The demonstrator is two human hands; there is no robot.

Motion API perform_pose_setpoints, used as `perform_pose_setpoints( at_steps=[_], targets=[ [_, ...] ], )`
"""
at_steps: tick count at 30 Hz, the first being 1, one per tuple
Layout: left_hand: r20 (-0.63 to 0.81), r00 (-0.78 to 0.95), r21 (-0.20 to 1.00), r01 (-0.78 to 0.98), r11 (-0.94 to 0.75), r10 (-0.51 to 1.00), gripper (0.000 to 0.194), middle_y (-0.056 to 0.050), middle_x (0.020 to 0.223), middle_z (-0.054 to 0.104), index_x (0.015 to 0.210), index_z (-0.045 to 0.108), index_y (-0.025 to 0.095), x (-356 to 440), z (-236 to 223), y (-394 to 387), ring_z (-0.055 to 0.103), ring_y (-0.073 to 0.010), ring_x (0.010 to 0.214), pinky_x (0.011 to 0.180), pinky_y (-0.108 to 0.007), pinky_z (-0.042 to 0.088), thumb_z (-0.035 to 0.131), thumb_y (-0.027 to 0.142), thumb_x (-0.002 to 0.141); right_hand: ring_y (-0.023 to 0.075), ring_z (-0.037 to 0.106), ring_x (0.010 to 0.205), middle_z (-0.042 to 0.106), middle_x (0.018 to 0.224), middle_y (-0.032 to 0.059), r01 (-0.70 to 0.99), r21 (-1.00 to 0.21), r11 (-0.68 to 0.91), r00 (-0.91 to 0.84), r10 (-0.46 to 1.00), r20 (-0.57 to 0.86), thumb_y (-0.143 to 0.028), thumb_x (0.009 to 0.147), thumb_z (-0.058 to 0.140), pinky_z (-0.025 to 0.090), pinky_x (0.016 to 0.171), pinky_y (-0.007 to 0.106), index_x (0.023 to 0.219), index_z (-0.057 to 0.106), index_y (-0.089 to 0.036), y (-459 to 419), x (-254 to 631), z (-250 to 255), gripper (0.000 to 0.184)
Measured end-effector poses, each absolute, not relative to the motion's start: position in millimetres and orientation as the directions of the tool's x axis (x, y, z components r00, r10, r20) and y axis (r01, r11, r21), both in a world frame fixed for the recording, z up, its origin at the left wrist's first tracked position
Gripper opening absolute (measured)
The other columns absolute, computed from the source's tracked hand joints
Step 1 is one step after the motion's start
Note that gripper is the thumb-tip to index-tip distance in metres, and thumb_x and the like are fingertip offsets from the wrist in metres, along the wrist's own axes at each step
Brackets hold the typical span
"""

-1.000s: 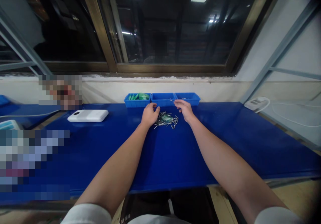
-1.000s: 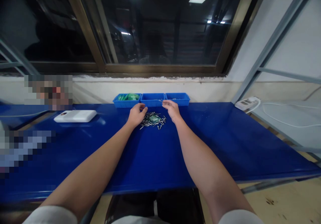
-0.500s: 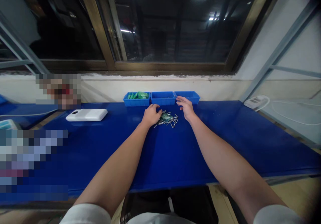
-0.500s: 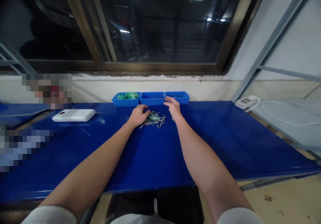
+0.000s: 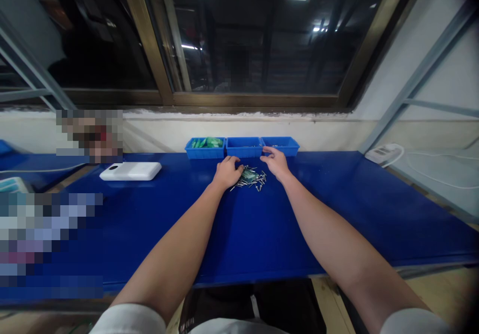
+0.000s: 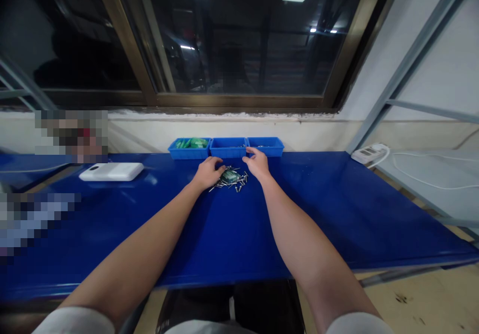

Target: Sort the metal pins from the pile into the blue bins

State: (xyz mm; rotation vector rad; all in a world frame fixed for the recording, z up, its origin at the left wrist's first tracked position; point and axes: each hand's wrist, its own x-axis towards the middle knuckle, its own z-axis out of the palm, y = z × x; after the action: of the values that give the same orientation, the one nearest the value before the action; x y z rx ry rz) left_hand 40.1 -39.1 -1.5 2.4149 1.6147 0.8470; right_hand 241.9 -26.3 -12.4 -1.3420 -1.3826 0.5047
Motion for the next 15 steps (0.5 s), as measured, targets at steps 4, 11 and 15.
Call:
perform_pose_setpoints(
  at_steps=[4, 11, 15],
  targets=[
    [0.363, 0.278, 0.388, 0.822, -0.416, 0.889, 0.031, -0.009, 0.109, 0.058, 0.106, 0.058, 0.018, 40, 0, -40, 0.055, -0.0241, 0.101, 0.09, -0.038, 0.041, 0.047, 0.036, 0.083, 0.0143, 0.058, 0.073, 0.063, 0.112, 0.0073, 0.357, -0.906, 0.227, 0.356, 0.864, 0.357, -0.024, 0.062, 0.061, 0.047, 0.074, 0.03, 0.114, 0.058, -0.017, -22, 248, -13, 0.053],
    [0.363, 0.28, 0.377, 0.828, -0.415, 0.889, 0.03, -0.007, 0.11, 0.058, 0.106, 0.057, 0.019, 40, -2, -40, 0.055, -0.0219, 0.101, 0.09, -0.036, 0.041, 0.047, 0.036, 0.083, 0.0174, 0.06, 0.089, 0.064, 0.108, 0.0072, 0.18, -0.956, 0.233, 0.508, 0.81, 0.293, -0.018, 0.058, 0.063, 0.047, 0.082, 0.032, 0.111, 0.059, -0.016, -18, 256, -15, 0.054],
    [0.357, 0.276, 0.38, 0.83, -0.408, 0.893, 0.03, -0.007, 0.11, 0.058, 0.106, 0.057, 0.019, 40, -1, -40, 0.056, -0.0213, 0.1, 0.089, -0.035, 0.041, 0.047, 0.036, 0.083, 0.0182, 0.06, 0.093, 0.064, 0.107, 0.0083, 0.139, -0.959, 0.246, 0.533, 0.798, 0.282, -0.018, 0.058, 0.063, 0.048, 0.082, 0.031, 0.111, 0.058, -0.014, -18, 256, -14, 0.054]
  ],
)
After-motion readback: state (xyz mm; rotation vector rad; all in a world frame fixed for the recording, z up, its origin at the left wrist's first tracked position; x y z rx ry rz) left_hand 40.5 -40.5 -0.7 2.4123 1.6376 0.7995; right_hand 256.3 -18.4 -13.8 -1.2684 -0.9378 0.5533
